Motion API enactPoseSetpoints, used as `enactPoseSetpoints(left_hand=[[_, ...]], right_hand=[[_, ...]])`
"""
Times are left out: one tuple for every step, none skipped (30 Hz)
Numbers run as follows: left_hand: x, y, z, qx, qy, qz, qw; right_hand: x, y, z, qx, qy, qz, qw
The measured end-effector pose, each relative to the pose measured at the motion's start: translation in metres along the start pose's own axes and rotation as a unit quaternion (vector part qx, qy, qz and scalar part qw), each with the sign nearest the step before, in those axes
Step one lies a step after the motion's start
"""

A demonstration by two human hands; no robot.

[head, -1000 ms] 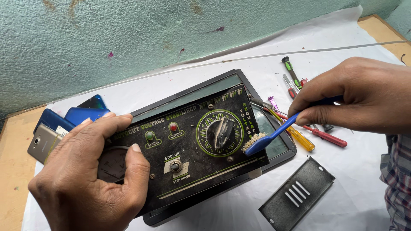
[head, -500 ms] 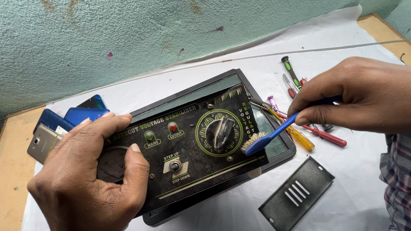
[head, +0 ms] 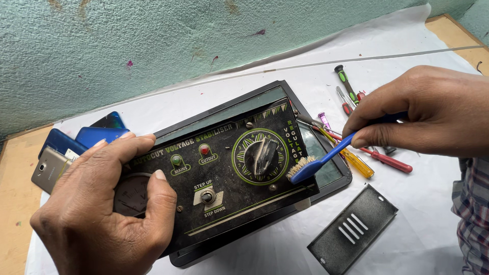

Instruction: The person holds a voltage stabilizer on a workbench and scrubs its front panel, knobs and edges with a blue toothbrush. They then flip the unit over, work around its casing with a screwdriver, and continue brushing and prying at its edges.

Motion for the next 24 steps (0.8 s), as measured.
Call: enactPoseSetpoints(left_hand=[[0.0000, -0.0001, 0.0000, 0.002, 0.003, -0.001, 1.000], [-0.0001, -0.0003, 0.0002, 0.001, 0.002, -0.001, 1.000], [0.0000, -0.0006, 0.0003, 0.000, 0.002, 0.000, 1.000], [0.0000, -0.0009, 0.0005, -0.001, 0.001, 0.000, 1.000], [0.0002, -0.0011, 0.0007, -0.002, 0.000, 0.000, 1.000], [0.0004, -0.0012, 0.0009, -0.004, -0.001, 0.000, 1.000], [0.0005, -0.0012, 0.0011, -0.005, -0.003, -0.001, 1.000], [0.0005, -0.0013, 0.0012, -0.003, -0.001, -0.001, 1.000], [0.0004, -0.0012, 0.0012, 0.000, 0.002, -0.001, 1.000], [0.0004, -0.0009, 0.0014, 0.003, 0.004, -0.001, 1.000], [0.0003, -0.0005, 0.0016, 0.001, 0.002, -0.002, 1.000], [0.0001, -0.0002, 0.0015, -0.001, 0.000, -0.002, 1.000], [-0.0002, -0.0003, 0.0013, -0.004, -0.002, 0.001, 1.000], [-0.0003, -0.0001, 0.0009, 0.003, 0.004, 0.000, 1.000], [-0.0003, 0.0002, 0.0007, 0.011, 0.009, -0.001, 1.000], [-0.0004, 0.0004, 0.0004, 0.018, 0.015, -0.002, 1.000], [-0.0003, 0.0006, 0.0003, 0.013, 0.013, -0.001, 1.000], [-0.0002, 0.0007, 0.0002, 0.007, 0.011, -0.002, 1.000], [-0.0001, 0.0009, 0.0003, 0.002, 0.010, -0.003, 1.000], [-0.0002, 0.0009, 0.0004, -0.004, 0.008, -0.001, 1.000], [-0.0004, 0.0006, 0.0004, -0.011, 0.006, 0.001, 1.000], [-0.0005, 0.0004, 0.0004, -0.019, 0.004, 0.004, 1.000], [-0.0006, 0.0005, 0.0003, -0.006, 0.008, 0.002, 1.000], [-0.0006, 0.0007, 0.0002, 0.007, 0.011, 0.000, 1.000]], right_hand=[[-0.0003, -0.0001, 0.0005, 0.003, -0.002, 0.001, 1.000], [-0.0005, -0.0002, 0.0009, 0.005, -0.001, 0.002, 1.000], [-0.0007, -0.0002, 0.0016, 0.001, 0.004, -0.001, 1.000], [-0.0009, -0.0003, 0.0022, -0.003, 0.010, -0.004, 1.000], [-0.0013, -0.0002, 0.0029, -0.015, 0.020, -0.013, 1.000], [-0.0014, -0.0003, 0.0034, -0.015, 0.022, -0.014, 1.000], [-0.0018, -0.0003, 0.0039, -0.015, 0.023, -0.016, 1.000], [-0.0018, -0.0005, 0.0041, -0.002, 0.014, -0.009, 1.000], [-0.0019, -0.0007, 0.0043, 0.009, 0.005, -0.003, 1.000], [-0.0020, -0.0008, 0.0044, 0.021, -0.004, 0.003, 1.000], [-0.0021, -0.0010, 0.0044, 0.032, -0.015, 0.008, 0.999], [-0.0023, -0.0011, 0.0048, 0.026, -0.007, 0.004, 1.000], [-0.0025, -0.0013, 0.0050, 0.020, 0.001, 0.000, 1.000], [-0.0029, -0.0011, 0.0056, -0.003, 0.026, -0.015, 1.000], [-0.0030, -0.0011, 0.0058, -0.010, 0.032, -0.018, 0.999], [-0.0031, -0.0010, 0.0058, -0.017, 0.038, -0.021, 0.999], [-0.0030, -0.0010, 0.0057, -0.008, 0.024, -0.012, 1.000], [-0.0031, -0.0010, 0.0053, 0.004, 0.012, -0.005, 1.000], [-0.0030, -0.0010, 0.0050, 0.017, 0.001, 0.001, 1.000], [-0.0029, -0.0012, 0.0047, 0.032, -0.008, 0.009, 0.999], [-0.0028, -0.0011, 0.0049, 0.031, -0.007, 0.009, 0.999], [-0.0027, -0.0012, 0.0053, 0.029, -0.005, 0.009, 1.000], [-0.0029, -0.0011, 0.0059, 0.012, 0.006, 0.001, 1.000], [-0.0030, -0.0011, 0.0065, 0.005, 0.012, -0.002, 1.000]])
Point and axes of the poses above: each hand's wrist, its own y-axis away from the middle knuckle, its own x-axis out of the back of the hand, z = x × y, the point moved 1 cm from there along -y, towards the middle knuckle, and after that the axes turned 5 degrees about x, right-handed, at the moved point
